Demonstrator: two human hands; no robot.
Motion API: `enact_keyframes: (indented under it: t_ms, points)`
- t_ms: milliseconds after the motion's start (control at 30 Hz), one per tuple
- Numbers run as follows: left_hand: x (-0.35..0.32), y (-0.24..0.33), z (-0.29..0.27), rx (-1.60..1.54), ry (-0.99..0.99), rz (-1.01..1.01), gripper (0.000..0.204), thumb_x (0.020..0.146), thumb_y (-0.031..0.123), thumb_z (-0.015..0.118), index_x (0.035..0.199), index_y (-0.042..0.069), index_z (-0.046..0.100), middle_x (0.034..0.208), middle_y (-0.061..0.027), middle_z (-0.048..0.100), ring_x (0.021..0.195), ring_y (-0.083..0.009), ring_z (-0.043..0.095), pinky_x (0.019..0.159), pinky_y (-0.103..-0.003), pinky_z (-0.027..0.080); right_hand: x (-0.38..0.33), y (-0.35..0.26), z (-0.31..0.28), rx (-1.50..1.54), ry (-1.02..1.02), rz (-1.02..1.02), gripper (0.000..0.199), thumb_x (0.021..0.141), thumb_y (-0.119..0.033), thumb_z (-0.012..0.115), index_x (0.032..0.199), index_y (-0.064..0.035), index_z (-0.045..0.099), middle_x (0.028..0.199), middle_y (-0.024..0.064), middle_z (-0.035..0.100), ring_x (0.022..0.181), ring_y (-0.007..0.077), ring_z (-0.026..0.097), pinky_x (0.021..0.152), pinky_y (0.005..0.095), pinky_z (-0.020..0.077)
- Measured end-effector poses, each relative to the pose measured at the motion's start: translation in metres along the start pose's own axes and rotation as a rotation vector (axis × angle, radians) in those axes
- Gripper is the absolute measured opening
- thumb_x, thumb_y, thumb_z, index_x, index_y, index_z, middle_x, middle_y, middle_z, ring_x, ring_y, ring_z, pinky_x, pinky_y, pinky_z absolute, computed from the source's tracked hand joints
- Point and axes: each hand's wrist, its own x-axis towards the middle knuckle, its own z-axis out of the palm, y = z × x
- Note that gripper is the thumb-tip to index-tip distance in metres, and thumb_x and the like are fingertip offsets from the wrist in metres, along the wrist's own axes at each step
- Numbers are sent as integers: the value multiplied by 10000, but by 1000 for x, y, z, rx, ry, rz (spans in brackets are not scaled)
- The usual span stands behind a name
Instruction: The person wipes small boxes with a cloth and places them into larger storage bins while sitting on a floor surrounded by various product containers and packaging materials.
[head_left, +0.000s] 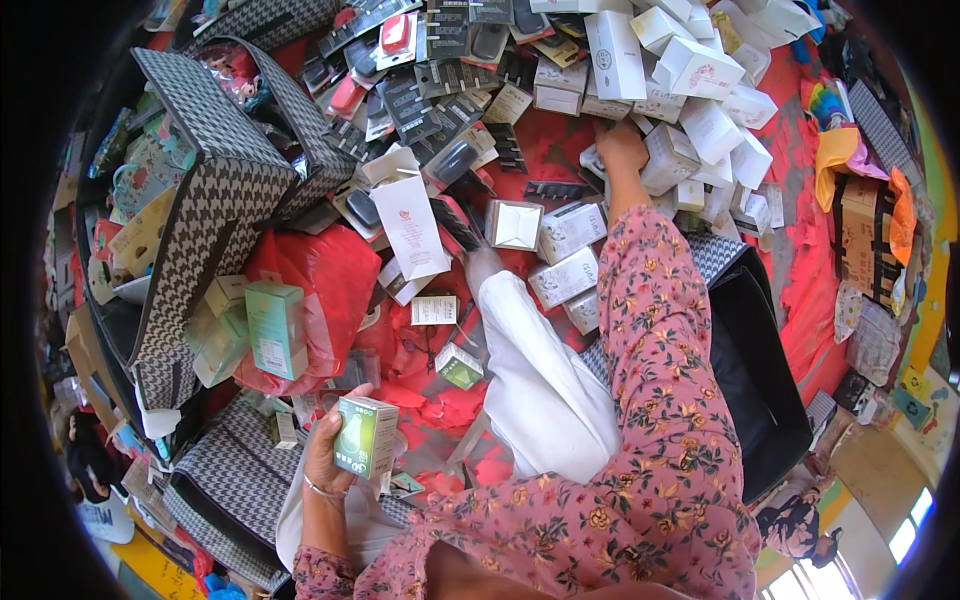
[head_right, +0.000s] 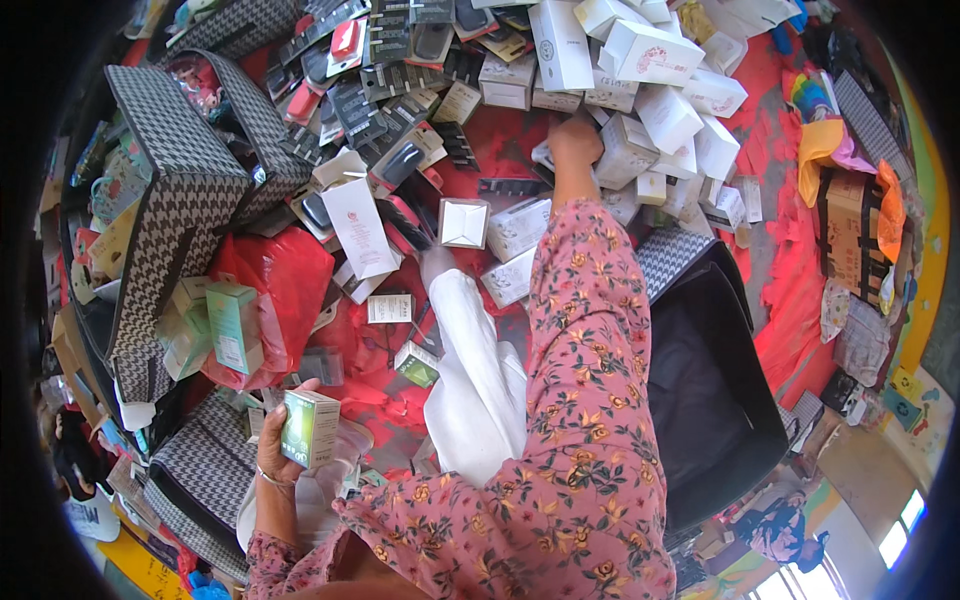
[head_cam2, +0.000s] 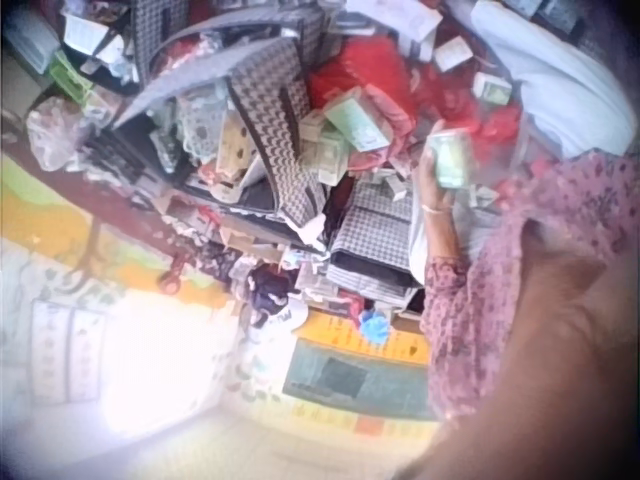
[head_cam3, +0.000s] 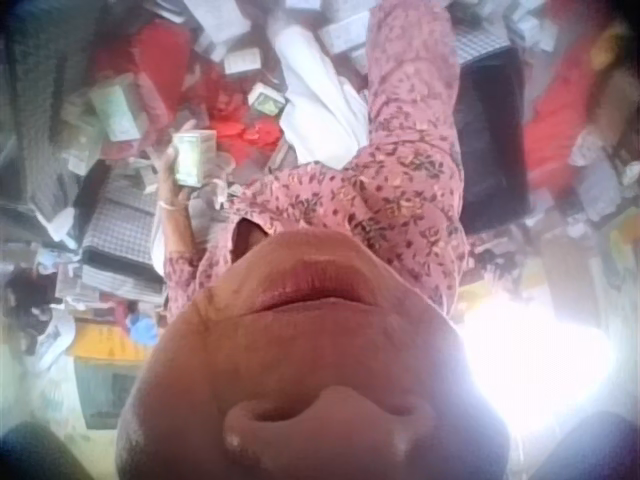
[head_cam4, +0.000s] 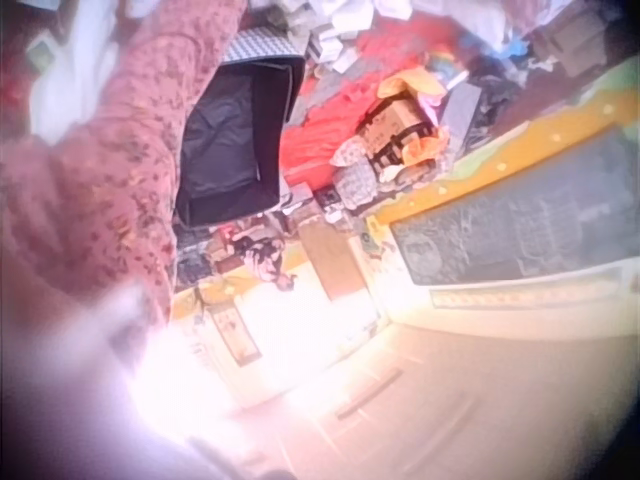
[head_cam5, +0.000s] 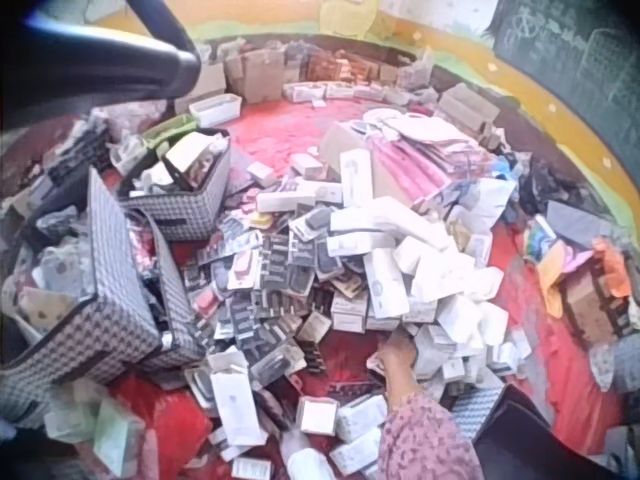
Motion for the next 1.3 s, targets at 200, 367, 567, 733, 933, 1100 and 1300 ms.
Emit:
enact_keyframes:
  t_ms: [200, 367, 567, 733, 933, 1100, 1300]
  points:
    - [-3, 7, 1, 3, 6, 15, 650, 775, 301, 582, 1263, -52, 338, 1047, -135, 564, 921, -224, 581, 811, -340, 478, 24, 16, 29, 101, 115, -13, 433, 707, -315, 598, 1079, -96, 563, 1065, 144, 592, 981, 287, 578, 780, 404, 476]
    - [-8, 9, 5, 67, -2, 53, 691, 761, 325, 599, 1268, -60, 330, 1063, -143, 557, 945, -221, 572, 830, -329, 467, -9, 6, 27, 365, -184, -379, 510, 573, -225, 732, 1016, -9, 603, 910, 173, 637, 824, 273, 626, 734, 342, 476]
    - [-16, 9, 8, 36, -16, 72, 700, 755, 304, 617, 1267, -73, 325, 1059, -141, 558, 946, -216, 573, 829, -325, 472, -147, -30, -30, 838, -377, -534, 587, 568, -164, 734, 1086, 37, 543, 958, 153, 617, 875, 215, 585, 805, 284, 431]
    - [-28, 7, 6, -6, -68, 127, 719, 747, 336, 602, 1274, -65, 321, 1070, -158, 560, 951, -235, 577, 836, -334, 470, -198, -64, -44, 839, -314, -713, 681, 578, -236, 743, 1142, 57, 499, 1036, 194, 593, 961, 238, 577, 852, 294, 422]
    - [-50, 12, 0, -229, -315, 167, 810, 753, 381, 575, 1352, -3, 189, 1107, -135, 546, 921, -248, 592, 789, -407, 498, -221, -109, -20, 539, -165, -810, 612, 586, -338, 726, 1047, 13, 529, 907, 194, 621, 840, 318, 607, 749, 373, 464]
    - [-58, 11, -26, -283, -460, 284, 660, 779, 308, 546, 1312, 11, 293, 1165, -175, 509, 1010, -397, 536, 776, -438, 508, -234, -124, -2, 200, -125, -936, 555, 616, -345, 694, 975, 9, 464, 907, 226, 594, 874, 381, 579, 760, 447, 456]
    - [-3, 14, -54, -384, -540, 348, 578, 833, 256, 512, 1281, -38, 297, 1160, -199, 507, 1069, -386, 504, 933, -436, 402, -217, -140, 55, -152, -281, -975, 677, 640, -492, 672, 1019, 22, 447, 1000, 248, 574, 929, 367, 571, 781, 428, 448]
